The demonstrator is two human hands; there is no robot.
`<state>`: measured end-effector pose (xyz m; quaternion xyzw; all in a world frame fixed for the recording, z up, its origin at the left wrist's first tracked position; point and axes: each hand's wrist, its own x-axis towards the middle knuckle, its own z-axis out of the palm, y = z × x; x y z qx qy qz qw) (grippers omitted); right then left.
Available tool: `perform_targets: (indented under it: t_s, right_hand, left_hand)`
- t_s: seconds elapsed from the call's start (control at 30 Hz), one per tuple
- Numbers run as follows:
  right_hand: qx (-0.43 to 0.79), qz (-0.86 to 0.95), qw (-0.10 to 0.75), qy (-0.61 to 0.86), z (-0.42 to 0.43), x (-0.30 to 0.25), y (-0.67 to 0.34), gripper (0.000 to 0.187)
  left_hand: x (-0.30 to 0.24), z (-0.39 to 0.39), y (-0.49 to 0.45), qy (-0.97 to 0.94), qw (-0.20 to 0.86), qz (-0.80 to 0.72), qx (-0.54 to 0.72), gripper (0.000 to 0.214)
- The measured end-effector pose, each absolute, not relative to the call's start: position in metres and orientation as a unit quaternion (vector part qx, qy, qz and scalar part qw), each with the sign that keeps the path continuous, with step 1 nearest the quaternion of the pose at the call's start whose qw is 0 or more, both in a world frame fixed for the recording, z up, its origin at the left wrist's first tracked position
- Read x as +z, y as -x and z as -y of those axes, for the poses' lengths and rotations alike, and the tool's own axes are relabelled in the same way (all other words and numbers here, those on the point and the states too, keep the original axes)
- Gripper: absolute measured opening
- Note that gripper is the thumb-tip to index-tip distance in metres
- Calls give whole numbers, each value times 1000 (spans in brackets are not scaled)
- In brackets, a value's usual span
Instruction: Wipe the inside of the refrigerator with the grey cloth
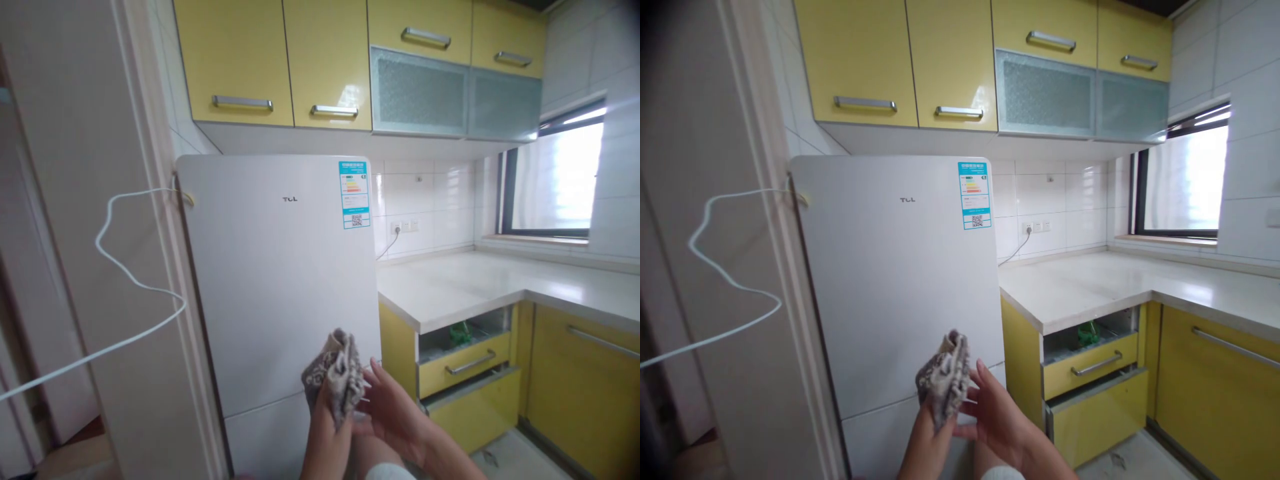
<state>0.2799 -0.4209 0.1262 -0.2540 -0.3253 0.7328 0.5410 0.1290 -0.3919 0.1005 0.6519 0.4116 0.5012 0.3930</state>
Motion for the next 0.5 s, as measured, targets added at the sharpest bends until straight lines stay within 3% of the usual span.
perform_targets:
  t_s: [0.1,0.2,0.33,0.5]
  right_hand:
    - [737,249,582,236,425,109,-300,49]
    - [696,148,639,292,418,78,-323,31]
    - [571,65,731,369,397,53,-364,22]
    - [451,88,827,324,334,96,-432,24]
  left_hand:
    - [106,396,-160,-805,298,-387,337,74]
    - [106,400,-180,-845,285,-380,245,72]
    - [97,395,-191,-842,298,-382,237,69]
    - [62,374,-187,-795,360,-433,227,61]
